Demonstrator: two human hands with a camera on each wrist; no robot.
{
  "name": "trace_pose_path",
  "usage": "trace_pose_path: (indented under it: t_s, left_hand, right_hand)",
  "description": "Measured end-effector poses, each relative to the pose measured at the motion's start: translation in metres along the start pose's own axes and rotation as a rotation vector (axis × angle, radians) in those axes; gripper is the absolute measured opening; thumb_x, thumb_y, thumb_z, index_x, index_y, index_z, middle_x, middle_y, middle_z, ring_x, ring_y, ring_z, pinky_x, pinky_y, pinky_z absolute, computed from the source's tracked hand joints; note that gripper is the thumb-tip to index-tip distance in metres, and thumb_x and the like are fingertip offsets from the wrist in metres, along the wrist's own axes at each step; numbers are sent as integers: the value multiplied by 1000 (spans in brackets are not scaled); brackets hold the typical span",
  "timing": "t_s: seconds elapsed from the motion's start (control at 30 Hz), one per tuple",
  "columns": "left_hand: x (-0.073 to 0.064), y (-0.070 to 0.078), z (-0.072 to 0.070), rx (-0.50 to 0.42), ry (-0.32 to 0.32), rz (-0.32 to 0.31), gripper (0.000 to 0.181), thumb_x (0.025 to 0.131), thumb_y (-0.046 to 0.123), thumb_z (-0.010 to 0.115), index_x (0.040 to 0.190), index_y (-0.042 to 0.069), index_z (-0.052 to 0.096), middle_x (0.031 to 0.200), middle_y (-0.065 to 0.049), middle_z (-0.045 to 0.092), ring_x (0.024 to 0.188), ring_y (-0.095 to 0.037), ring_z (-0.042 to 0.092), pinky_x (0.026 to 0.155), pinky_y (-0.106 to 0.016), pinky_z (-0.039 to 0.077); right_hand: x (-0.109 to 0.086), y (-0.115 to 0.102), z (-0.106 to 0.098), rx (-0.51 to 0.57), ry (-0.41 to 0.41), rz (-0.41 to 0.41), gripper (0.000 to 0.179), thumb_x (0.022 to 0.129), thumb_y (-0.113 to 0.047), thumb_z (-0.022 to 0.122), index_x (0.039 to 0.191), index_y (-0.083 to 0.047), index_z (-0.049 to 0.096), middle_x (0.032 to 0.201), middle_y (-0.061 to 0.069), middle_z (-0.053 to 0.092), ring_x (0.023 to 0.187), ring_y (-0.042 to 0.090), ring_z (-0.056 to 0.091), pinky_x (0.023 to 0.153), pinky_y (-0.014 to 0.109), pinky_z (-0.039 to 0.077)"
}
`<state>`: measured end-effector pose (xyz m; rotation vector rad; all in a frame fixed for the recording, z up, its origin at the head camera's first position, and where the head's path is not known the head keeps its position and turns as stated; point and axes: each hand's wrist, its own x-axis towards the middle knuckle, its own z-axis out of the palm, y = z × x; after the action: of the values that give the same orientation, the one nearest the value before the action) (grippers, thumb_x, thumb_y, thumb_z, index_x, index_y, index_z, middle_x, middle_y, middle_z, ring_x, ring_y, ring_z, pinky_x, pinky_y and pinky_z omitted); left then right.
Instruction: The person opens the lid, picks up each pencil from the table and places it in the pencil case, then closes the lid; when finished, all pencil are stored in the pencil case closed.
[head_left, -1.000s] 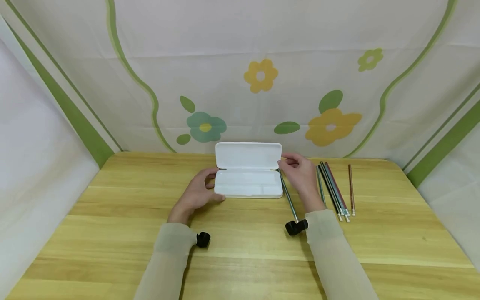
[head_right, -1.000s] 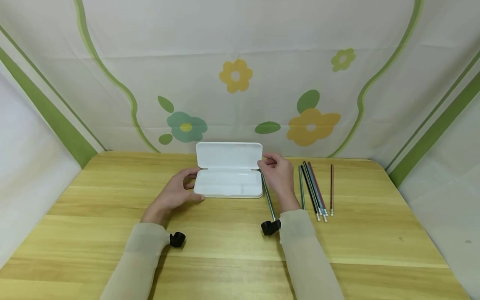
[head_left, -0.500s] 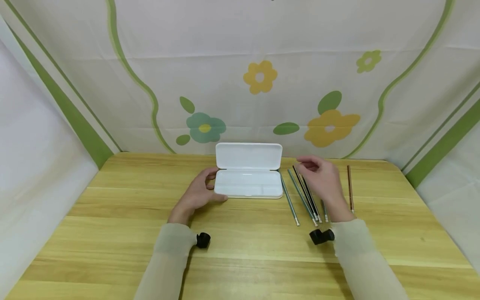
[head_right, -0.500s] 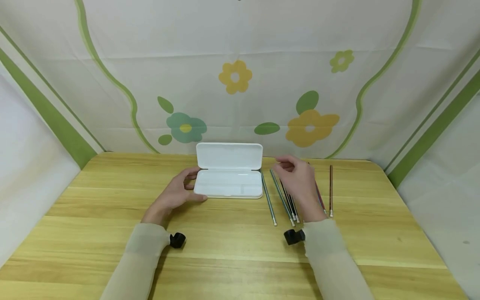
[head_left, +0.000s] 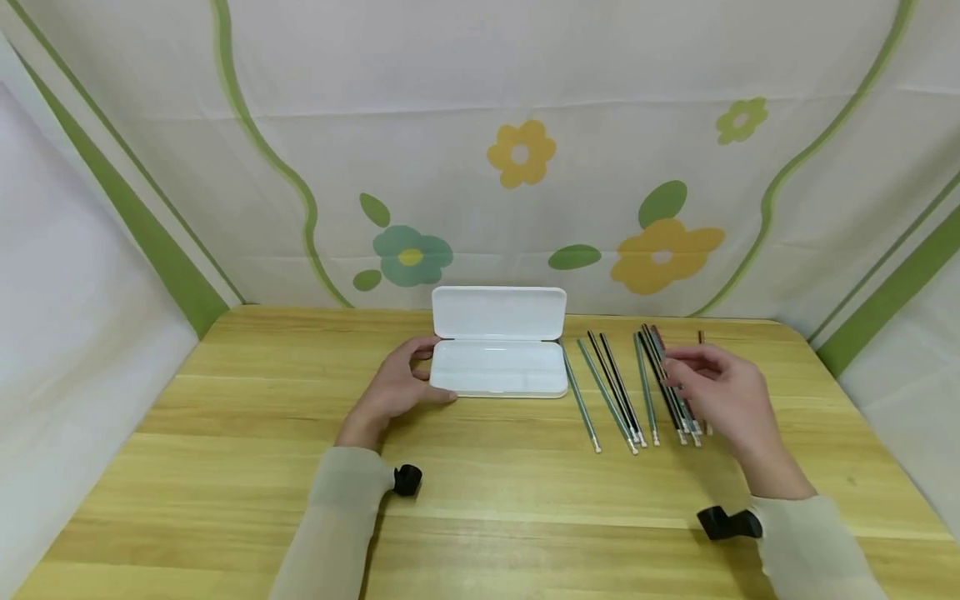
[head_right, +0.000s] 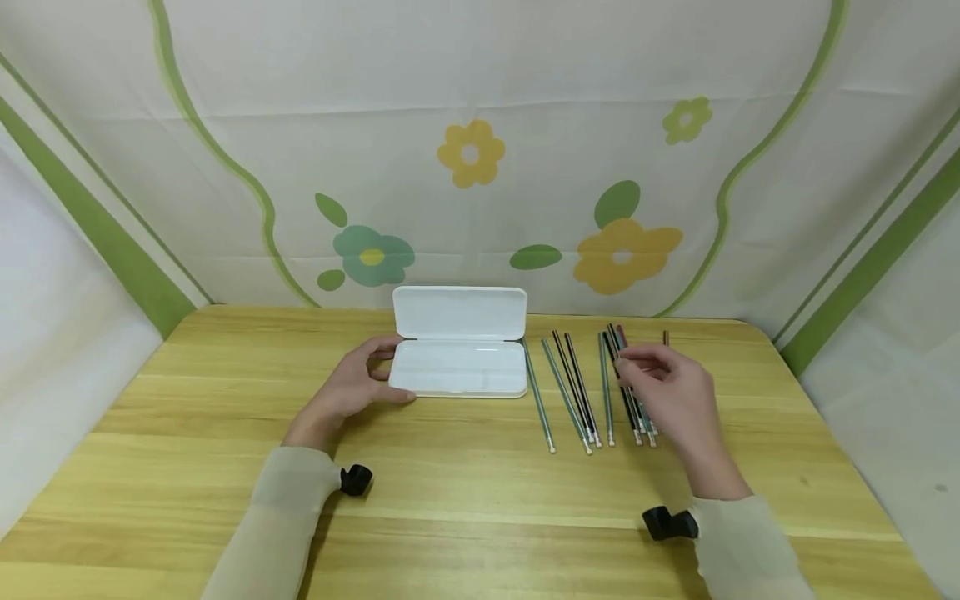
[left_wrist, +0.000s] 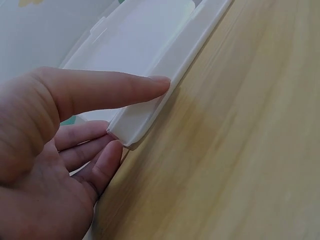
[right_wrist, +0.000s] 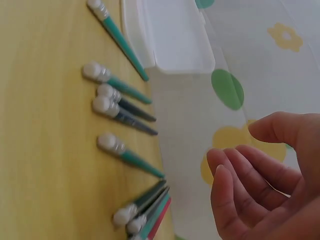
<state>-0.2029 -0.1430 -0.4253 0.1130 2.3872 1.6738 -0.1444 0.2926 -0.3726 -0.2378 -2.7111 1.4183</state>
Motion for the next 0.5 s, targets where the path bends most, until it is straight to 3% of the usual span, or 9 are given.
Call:
trace_pose_path:
  t_s: [0.17,0.4,0.5]
  left_hand:
    - [0,2,0,2,6,-2,96,75,0,95,159,10,49,154,-19,55,120,-39,68,97,-39,59]
    - [-2,7,2,15,8,-20,96,76,-2,93,159,10,47,155,-17,55,113,-35,70,95,-37,59]
    - [-2,8,3,19,5,-21,95,77,-3,93,159,8,46,155,-19,54,113,-35,70,94,-37,59]
  right_hand:
    - [-2,21,-14,79,10,27,46,106,-39,68,135,-4,68,99,-20,75,89,4,77,75,26,64]
    - [3,50,-37,238,-32,102,14,105,-32,72,116,-26,77,97,-20,78,86,4,77,73,25,64]
    - [4,62,-46,260,-55,131,8,105,-29,71,111,-29,77,95,-21,78,85,4,77,72,25,64]
